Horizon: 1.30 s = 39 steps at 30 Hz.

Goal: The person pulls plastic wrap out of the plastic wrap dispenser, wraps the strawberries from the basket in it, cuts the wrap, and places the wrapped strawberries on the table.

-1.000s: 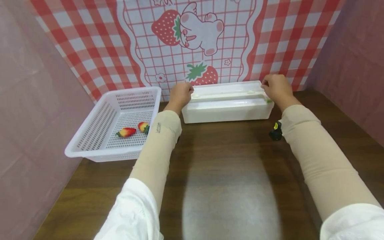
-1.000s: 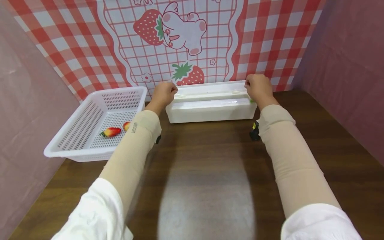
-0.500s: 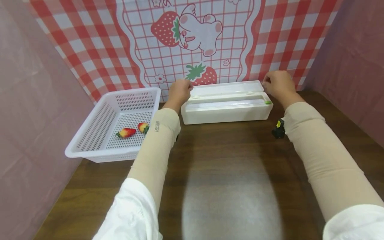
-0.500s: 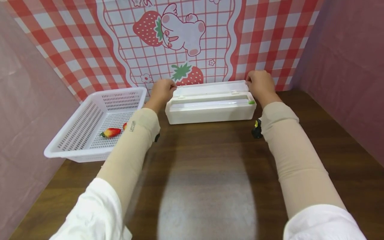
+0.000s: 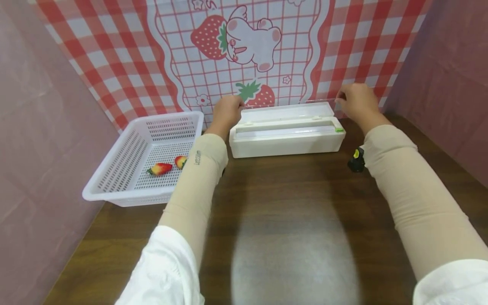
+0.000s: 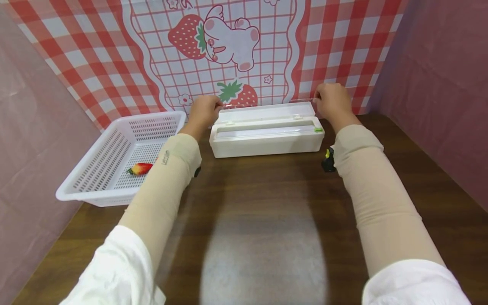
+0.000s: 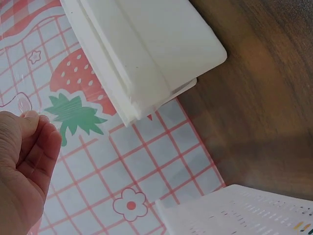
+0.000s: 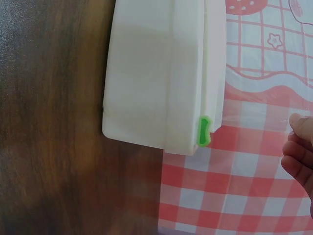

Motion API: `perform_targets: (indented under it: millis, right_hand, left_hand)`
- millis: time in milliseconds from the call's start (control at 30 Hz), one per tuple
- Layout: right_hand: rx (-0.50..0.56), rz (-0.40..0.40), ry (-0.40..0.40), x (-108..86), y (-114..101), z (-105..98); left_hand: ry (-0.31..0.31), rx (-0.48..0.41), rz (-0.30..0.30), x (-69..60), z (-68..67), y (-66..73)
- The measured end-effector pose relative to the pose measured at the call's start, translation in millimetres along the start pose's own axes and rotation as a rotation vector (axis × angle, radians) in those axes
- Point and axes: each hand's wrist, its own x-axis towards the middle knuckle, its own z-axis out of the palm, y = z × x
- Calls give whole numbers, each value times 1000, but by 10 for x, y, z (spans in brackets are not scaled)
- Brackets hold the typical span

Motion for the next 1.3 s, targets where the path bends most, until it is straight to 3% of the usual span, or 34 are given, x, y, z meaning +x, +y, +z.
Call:
perform_targets:
  millis: [400, 700, 1000, 1300]
  right_hand:
    - [1, 13, -1, 12, -73, -125]
    - [-22, -49, 55, -7, -122, -234]
    - [-27, 6, 35, -3, -126, -373]
    - [-37, 5, 44, 25, -197, -412]
  left_hand:
    - [-9, -27, -39, -1, -161, 46]
    - [15, 12, -30, -13, -249, 69]
    - [45, 1, -13, 7, -344, 129]
    - [21, -26, -58, 13, -448, 128]
